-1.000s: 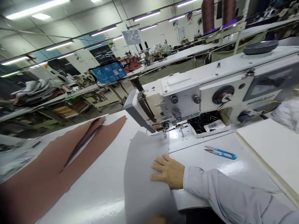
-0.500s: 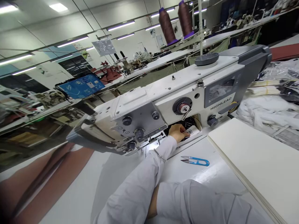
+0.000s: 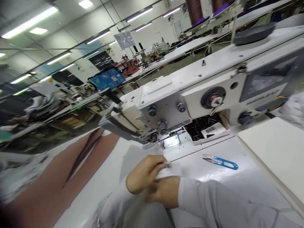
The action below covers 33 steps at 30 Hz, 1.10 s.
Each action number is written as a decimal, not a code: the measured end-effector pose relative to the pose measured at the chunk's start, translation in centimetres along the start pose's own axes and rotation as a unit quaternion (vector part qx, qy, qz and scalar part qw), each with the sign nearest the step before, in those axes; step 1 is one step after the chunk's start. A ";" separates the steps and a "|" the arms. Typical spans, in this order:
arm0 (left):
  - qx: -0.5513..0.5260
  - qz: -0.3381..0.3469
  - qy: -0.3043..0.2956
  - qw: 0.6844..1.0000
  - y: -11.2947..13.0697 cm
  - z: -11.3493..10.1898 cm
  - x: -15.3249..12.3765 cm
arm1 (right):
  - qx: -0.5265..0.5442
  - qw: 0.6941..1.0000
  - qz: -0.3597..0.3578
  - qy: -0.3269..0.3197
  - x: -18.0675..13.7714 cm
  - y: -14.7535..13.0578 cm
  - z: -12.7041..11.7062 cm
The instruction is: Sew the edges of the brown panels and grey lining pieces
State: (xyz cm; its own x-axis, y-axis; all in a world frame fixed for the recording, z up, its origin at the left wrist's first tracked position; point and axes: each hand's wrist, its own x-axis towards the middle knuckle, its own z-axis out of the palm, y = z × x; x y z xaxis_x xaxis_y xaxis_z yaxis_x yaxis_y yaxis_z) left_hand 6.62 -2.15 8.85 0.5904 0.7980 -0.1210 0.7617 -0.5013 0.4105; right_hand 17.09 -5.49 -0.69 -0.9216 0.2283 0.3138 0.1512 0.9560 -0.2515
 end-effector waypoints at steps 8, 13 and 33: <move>0.122 -0.067 0.223 0.965 -10.1 4.8 -6.2 | 0.043 0.998 -0.043 -0.033 0.7 0.0 0.4; 0.037 0.096 0.248 0.963 -9.8 7.6 -6.4 | 0.051 0.998 -0.032 -0.006 0.6 -0.4 1.0; 0.052 0.051 0.187 0.980 -9.1 6.7 -5.1 | 0.057 0.997 -0.024 -0.037 1.1 -0.7 0.1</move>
State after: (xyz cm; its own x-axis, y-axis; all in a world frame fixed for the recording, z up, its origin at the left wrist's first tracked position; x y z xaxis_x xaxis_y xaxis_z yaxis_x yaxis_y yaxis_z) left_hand -1.55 -3.93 -0.28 0.5408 0.7992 0.2624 0.7388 -0.6004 0.3062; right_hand 15.92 -5.87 -0.22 -0.9512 0.1645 0.2612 0.0685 0.9376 -0.3410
